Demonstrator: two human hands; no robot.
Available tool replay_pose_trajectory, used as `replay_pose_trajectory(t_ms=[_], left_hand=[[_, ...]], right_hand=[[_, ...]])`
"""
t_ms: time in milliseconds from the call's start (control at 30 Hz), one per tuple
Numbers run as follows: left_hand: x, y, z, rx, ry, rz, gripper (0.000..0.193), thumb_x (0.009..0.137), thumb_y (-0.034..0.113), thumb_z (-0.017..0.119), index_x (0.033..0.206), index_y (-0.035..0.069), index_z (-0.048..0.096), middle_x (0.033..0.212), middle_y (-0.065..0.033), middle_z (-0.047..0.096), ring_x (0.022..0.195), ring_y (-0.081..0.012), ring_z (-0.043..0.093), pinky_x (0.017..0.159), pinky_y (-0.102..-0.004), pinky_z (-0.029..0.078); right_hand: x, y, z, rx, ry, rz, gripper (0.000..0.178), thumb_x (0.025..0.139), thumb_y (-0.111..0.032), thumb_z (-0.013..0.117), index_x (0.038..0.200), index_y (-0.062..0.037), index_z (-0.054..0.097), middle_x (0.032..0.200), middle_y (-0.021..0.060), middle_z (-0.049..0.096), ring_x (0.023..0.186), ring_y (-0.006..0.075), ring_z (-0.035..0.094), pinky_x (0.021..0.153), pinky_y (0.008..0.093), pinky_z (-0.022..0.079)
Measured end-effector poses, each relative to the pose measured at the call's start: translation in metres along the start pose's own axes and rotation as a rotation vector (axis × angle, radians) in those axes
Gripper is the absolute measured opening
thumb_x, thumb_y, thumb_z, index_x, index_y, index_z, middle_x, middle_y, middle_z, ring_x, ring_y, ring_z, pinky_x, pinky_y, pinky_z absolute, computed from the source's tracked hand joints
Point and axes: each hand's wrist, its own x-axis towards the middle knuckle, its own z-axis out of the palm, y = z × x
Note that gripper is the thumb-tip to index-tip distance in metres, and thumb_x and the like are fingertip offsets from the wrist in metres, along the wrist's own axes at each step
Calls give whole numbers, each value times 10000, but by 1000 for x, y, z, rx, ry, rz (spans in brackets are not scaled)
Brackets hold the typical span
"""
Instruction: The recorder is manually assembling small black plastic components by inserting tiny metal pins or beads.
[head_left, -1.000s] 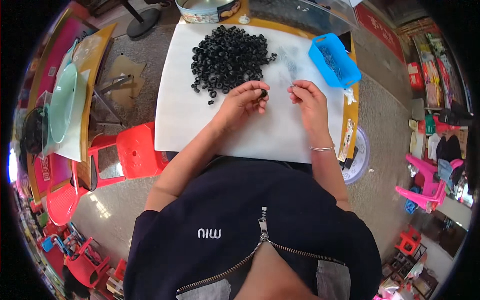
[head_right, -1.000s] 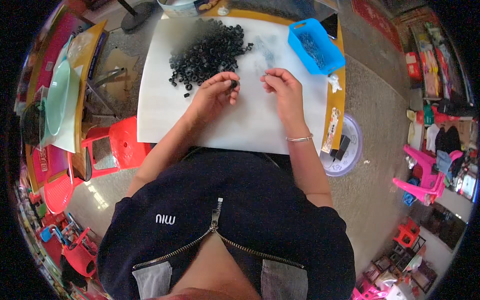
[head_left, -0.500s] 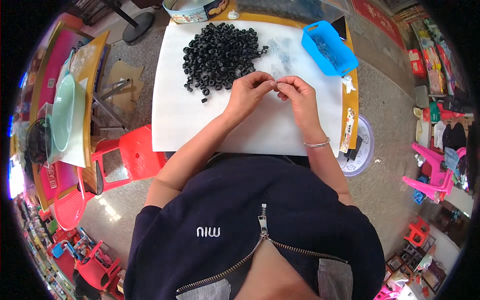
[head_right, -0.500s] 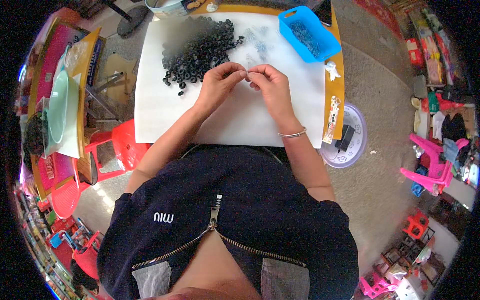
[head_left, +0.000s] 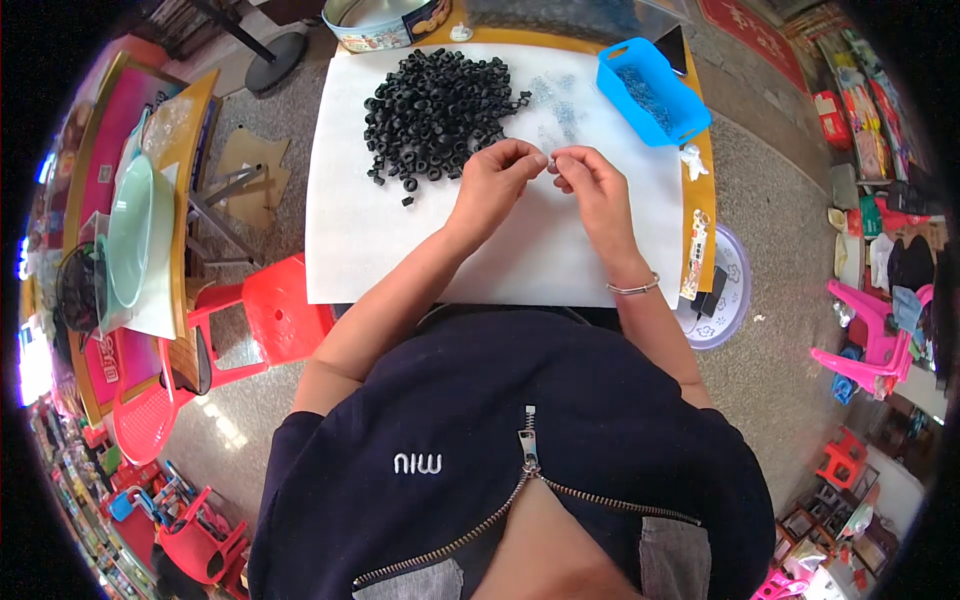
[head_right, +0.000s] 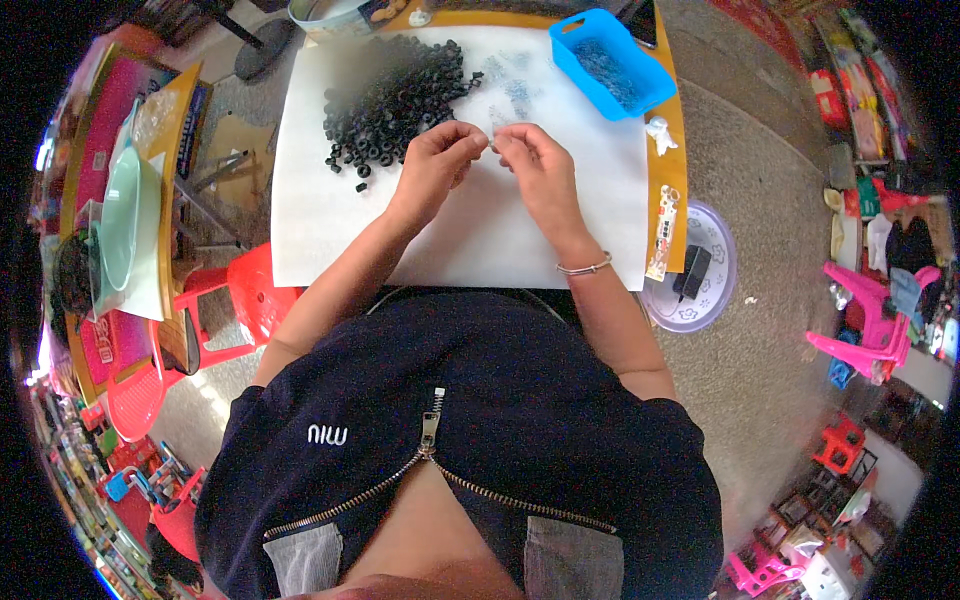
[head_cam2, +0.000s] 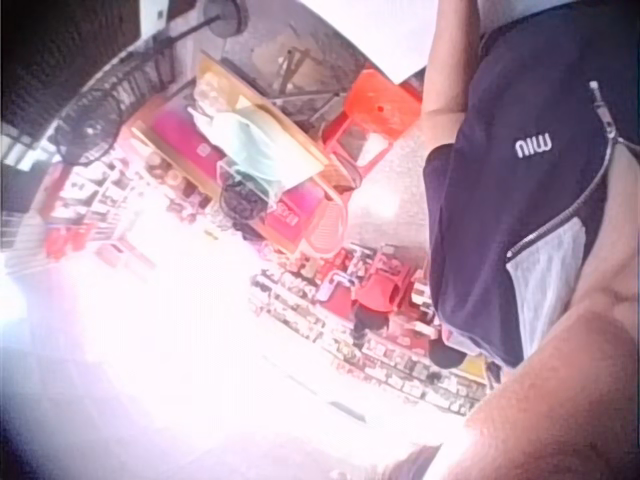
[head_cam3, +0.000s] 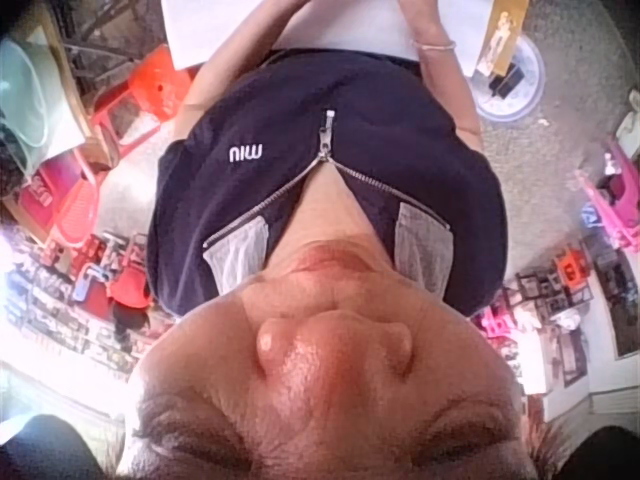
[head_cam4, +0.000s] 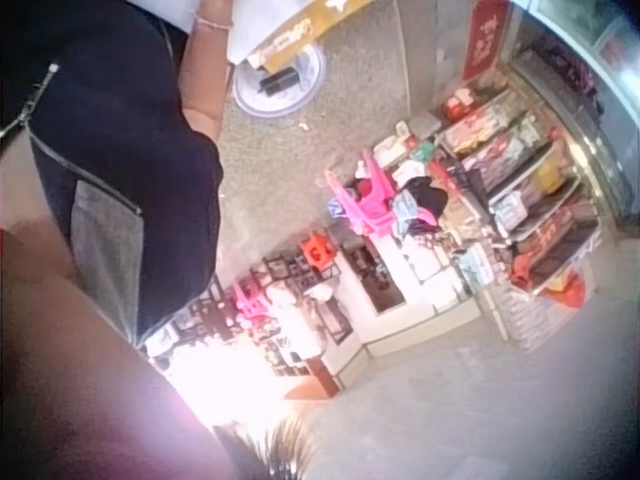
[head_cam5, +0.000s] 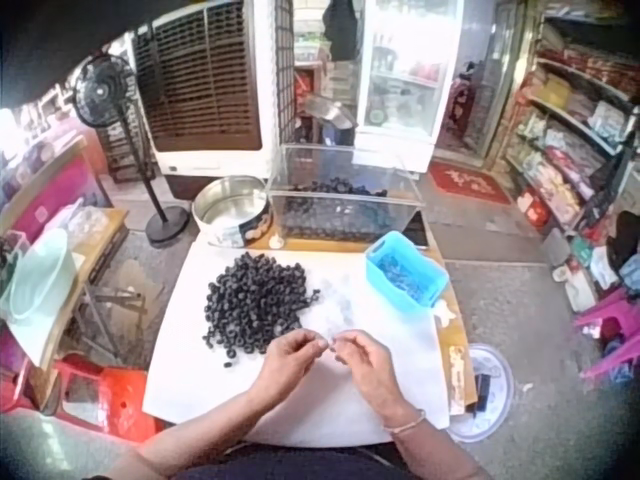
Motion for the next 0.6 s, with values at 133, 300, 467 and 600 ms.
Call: replay_pose_trajectory(t_ms=[133, 300, 467, 600], left_hand=[[-1, -6, 3, 204, 50, 132, 135, 873, 166, 617, 897, 35, 634, 688, 45, 522, 551, -30, 410, 476, -197, 325], [-1, -5, 2, 11, 51, 3, 131, 879, 167, 606, 887, 38, 628, 701, 27, 532, 546, -35, 419, 474, -200, 323], [0, 2, -1, -269, 6, -141, 128, 877, 172, 603, 857, 47, 616, 707, 5, 543, 523, -51, 416, 455, -207, 289], [-3, 4, -1, -288, -28, -148, 129, 876, 180, 606, 855, 53, 610, 704, 4, 541, 515, -52, 410, 448, -209, 273]], right_hand=[[4, 10, -6, -357, -65, 27, 215, 907, -212, 567, 873, -3, 604, 735, 36, 605, 670, 81, 533, 619, 233, 441], [1, 10, -1, -386, -4, -113, 173, 896, -178, 588, 882, -5, 580, 744, 18, 580, 674, 78, 515, 619, 225, 431], [-1, 14, -2, -471, 98, -303, 127, 819, -104, 633, 899, -14, 593, 831, 110, 616, 729, 206, 588, 647, 310, 462], [7, 26, -20, -900, 103, -560, 150, 780, -78, 632, 924, -39, 615, 899, 98, 593, 847, 272, 552, 752, 366, 438]])
